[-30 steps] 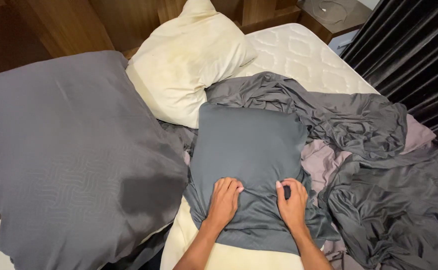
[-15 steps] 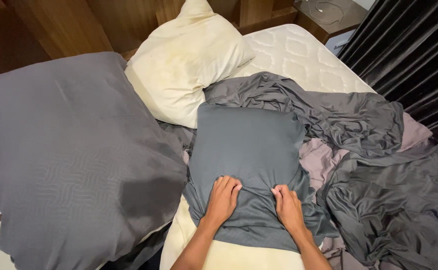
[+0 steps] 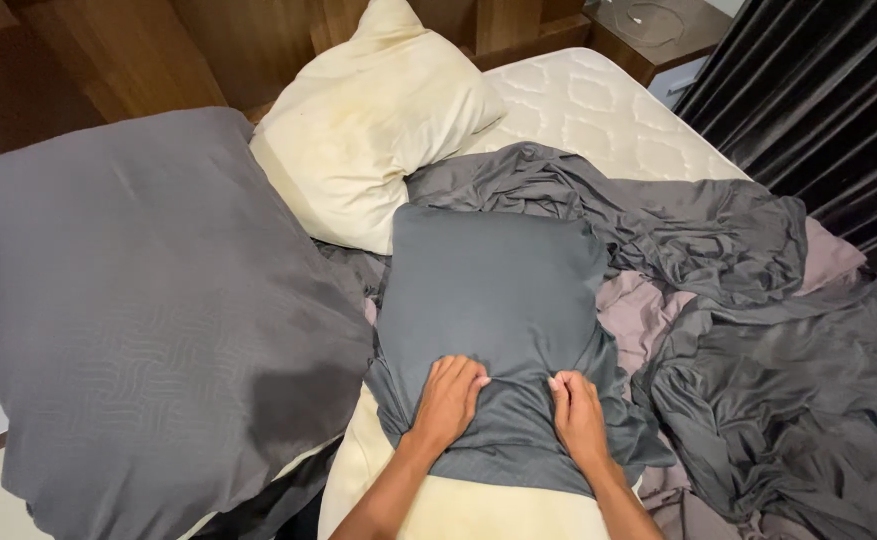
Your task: The person lies on a bed and puts a gray pillowcase onto a white pillow. They insert the pillow into the case, pull the fabric over the corners, and smooth the surface.
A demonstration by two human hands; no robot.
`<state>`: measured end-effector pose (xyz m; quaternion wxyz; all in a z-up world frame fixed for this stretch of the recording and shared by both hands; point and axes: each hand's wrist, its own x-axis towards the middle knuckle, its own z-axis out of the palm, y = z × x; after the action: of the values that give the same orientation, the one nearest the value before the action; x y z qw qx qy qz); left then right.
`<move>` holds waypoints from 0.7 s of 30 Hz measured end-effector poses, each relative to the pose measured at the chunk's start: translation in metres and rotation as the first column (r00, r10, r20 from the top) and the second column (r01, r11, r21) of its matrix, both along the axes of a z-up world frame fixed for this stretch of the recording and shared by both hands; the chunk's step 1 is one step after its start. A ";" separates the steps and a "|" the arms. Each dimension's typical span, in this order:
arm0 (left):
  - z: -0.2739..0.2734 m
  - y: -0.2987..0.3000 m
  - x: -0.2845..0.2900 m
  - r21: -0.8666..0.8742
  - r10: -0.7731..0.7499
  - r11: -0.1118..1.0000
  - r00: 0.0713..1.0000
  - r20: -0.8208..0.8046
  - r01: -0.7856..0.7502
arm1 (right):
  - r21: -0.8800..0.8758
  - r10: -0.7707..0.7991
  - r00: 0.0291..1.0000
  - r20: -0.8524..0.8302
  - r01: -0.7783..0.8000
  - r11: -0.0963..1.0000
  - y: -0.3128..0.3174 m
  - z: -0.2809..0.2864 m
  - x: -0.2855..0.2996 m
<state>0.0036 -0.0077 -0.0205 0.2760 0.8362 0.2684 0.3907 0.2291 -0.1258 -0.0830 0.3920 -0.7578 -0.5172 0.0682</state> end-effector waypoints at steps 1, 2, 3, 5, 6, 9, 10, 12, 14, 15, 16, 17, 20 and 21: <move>0.000 0.000 0.001 -0.018 -0.002 1.000 1.000 -0.018 0.001 | 0.067 0.014 1.000 0.016 -0.015 0.998 -0.002 0.005 -0.004; 0.000 0.000 0.001 -0.018 -0.006 1.000 1.000 -0.018 0.006 | 0.067 0.010 1.000 0.016 -0.011 0.998 -0.003 0.029 -0.016; 0.000 0.000 0.002 -0.011 -0.003 1.000 1.000 -0.016 0.003 | 0.146 0.031 0.997 0.073 -0.042 0.988 -0.004 0.054 -0.027; 0.000 0.000 0.003 -0.004 -0.002 1.000 1.000 -0.011 0.002 | 0.220 0.047 0.990 0.134 -0.076 0.973 -0.004 0.082 -0.039; 0.000 0.000 0.003 0.015 -0.004 1.000 1.000 0.001 0.004 | 0.235 0.050 0.982 0.183 -0.093 0.968 -0.004 0.085 -0.040; -0.003 -0.002 0.000 0.028 -0.013 1.000 1.000 0.020 0.012 | 0.238 0.054 0.971 0.232 -0.111 0.965 -0.005 0.068 -0.035; -0.004 -0.002 -0.001 0.025 -0.016 1.000 0.999 0.031 0.015 | 0.230 0.059 0.971 0.233 -0.114 0.966 -0.005 0.058 -0.032; -0.004 -0.003 -0.004 0.007 -0.024 1.000 0.999 0.032 0.024 | 0.224 0.056 0.977 0.205 -0.103 0.969 -0.005 0.047 -0.028; -0.004 -0.002 -0.005 -0.007 -0.036 0.999 0.999 0.036 0.036 | 0.221 0.050 0.982 0.182 -0.091 0.971 -0.003 0.040 -0.024; -0.006 -0.003 -0.006 -0.015 -0.045 0.999 0.999 0.031 0.045 | 0.173 0.045 0.985 0.164 -0.073 0.982 -0.004 0.038 -0.023; -0.007 -0.003 -0.006 -0.023 -0.054 0.998 0.998 0.026 0.055 | 0.124 0.038 0.988 0.147 -0.057 0.991 -0.004 0.036 -0.022; -0.005 -0.003 -0.006 -0.023 -0.057 0.998 0.998 0.031 0.058 | 0.123 0.035 0.988 0.153 -0.054 0.991 -0.004 0.039 -0.021; 0.002 -0.006 -0.007 -0.029 -0.065 0.997 0.998 0.022 0.066 | 0.015 0.010 0.990 0.140 -0.012 1.000 -0.009 0.044 -0.021; 0.005 -0.006 -0.008 -0.009 -0.064 0.998 0.997 0.037 0.065 | -0.004 0.024 0.992 0.125 -0.024 1.000 -0.011 0.043 -0.020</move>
<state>-0.0045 -0.0141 -0.0153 0.2977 0.8357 0.2383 0.3953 0.2089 -0.1373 -0.0402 0.3572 -0.7548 -0.5496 0.0259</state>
